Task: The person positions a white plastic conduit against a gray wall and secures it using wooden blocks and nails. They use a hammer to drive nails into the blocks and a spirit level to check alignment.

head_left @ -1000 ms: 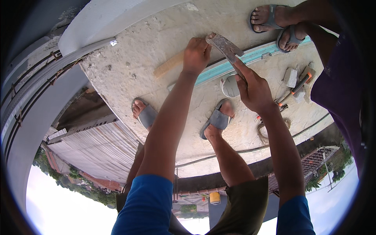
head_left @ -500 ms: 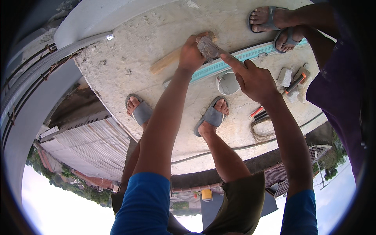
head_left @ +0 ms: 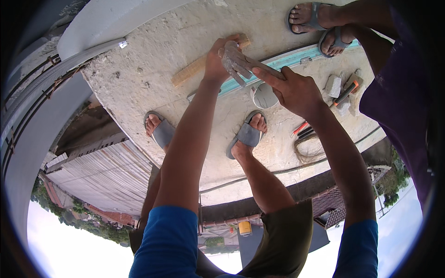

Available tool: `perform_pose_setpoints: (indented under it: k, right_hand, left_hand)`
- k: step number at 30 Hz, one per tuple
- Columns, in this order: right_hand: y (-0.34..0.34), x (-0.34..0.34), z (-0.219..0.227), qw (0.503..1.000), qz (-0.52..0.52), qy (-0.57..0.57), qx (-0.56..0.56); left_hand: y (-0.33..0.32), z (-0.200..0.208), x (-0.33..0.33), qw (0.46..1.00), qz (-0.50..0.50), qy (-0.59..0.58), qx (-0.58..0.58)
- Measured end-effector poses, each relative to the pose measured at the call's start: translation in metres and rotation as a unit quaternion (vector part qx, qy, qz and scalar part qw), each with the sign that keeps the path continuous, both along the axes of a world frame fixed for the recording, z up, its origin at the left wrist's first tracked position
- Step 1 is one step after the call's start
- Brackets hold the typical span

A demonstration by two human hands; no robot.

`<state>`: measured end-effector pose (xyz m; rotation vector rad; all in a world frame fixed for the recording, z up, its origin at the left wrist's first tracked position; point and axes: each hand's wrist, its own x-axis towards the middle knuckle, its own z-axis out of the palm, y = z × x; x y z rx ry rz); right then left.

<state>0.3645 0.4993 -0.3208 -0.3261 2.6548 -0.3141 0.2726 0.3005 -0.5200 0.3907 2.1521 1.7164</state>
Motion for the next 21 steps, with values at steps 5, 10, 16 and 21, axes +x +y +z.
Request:
perform_pose_setpoints:
  k: [5, 10, 16, 21]
  right_hand:
    - [-0.004, 0.004, 0.013, 0.995, -0.086, 0.004, -0.053]
    - [-0.003, 0.056, 0.032, 0.976, -0.172, 0.028, -0.133]
    - [-0.028, 0.099, 0.025, 0.880, -0.401, -0.109, -0.232]
    - [-0.043, 0.080, 0.017, 0.820, -0.495, -0.152, -0.246]
  left_hand:
    - [-0.010, 0.004, -0.007, 0.972, -0.084, 0.162, -0.146]
    - [-0.035, 0.055, -0.018, 0.930, -0.094, 0.211, -0.284]
    - [-0.097, 0.044, -0.017, 0.926, -0.171, 0.100, -0.323]
    - [-0.102, 0.071, -0.033, 0.945, -0.127, -0.040, -0.298]
